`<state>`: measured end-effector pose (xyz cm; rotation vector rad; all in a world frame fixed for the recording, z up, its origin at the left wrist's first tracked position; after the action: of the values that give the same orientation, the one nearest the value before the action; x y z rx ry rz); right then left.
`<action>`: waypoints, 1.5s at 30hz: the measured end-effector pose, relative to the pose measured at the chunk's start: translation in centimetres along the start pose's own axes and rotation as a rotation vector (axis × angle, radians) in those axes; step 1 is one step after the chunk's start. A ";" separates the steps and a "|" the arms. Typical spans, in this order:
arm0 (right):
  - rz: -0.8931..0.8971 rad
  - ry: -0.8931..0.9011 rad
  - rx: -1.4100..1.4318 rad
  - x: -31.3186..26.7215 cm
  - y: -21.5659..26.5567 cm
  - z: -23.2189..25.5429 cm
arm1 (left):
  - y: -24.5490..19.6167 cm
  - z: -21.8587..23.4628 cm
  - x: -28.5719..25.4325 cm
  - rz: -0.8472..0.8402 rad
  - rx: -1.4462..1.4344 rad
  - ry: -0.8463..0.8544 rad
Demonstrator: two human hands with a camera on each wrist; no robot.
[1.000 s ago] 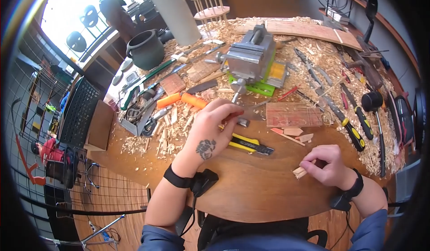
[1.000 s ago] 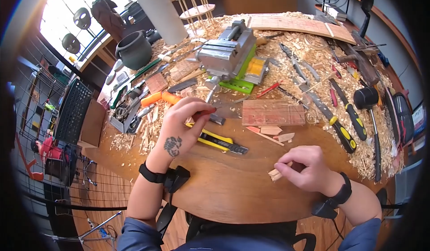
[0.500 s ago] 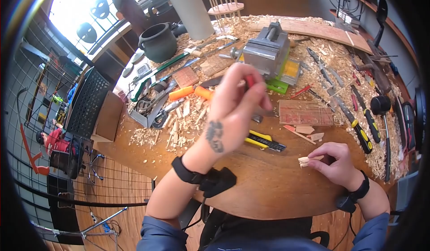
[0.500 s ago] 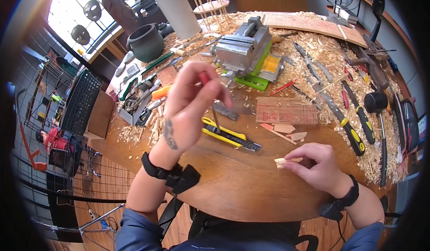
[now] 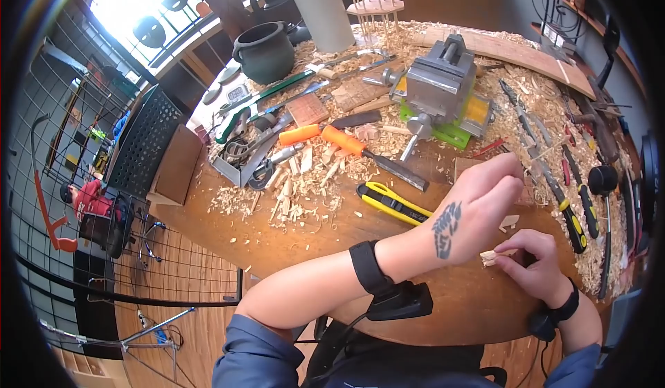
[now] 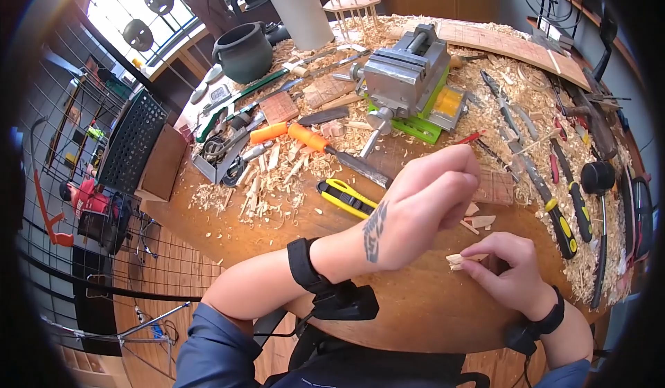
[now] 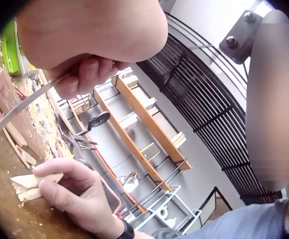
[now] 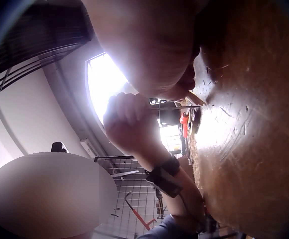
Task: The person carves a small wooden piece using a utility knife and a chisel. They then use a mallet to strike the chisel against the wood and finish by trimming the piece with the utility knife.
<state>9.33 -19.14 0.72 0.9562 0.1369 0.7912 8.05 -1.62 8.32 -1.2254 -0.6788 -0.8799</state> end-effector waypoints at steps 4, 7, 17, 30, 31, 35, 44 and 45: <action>-0.015 -0.011 0.004 -0.1 -0.3 0.0 | -0.7 -0.9 -0.1 -0.108 0.017 -0.014; 0.019 -0.075 -0.011 -0.4 -1.1 0.1 | 0.5 -2.1 -0.4 0.405 -0.325 0.081; -0.205 -0.197 0.100 -3.4 -6.2 1.0 | -0.5 -2.2 1.1 0.305 -0.694 -0.004; -0.212 -0.225 0.372 -3.8 -6.6 0.5 | -0.1 -2.9 0.6 0.353 -0.542 0.005; -0.211 -0.225 0.372 -3.7 -6.4 0.7 | -0.1 -3.1 0.6 0.353 -0.542 0.006; -0.152 -0.182 -0.005 -1.4 -2.9 0.5 | -0.3 -3.3 0.5 0.365 -0.533 0.013; -0.168 -0.129 0.011 -5.6 -10.1 1.7 | 0.1 -2.8 0.5 0.342 -0.516 0.017; -0.172 -0.123 0.013 -5.6 -10.4 1.8 | 0.2 -2.7 0.5 0.344 -0.518 0.010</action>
<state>11.71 -27.40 -7.56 0.9888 0.1155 0.5727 8.38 -4.36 8.05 -1.7363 -0.2159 -0.7922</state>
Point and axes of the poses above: each hand's wrist, its own x-axis towards the middle knuckle, its own z-axis out of the back of the hand, y = z × x, the point moved 8 cm from there along x, towards the middle knuckle, and after that the axes turned 4 degrees about -z, right-handed, at the moved point
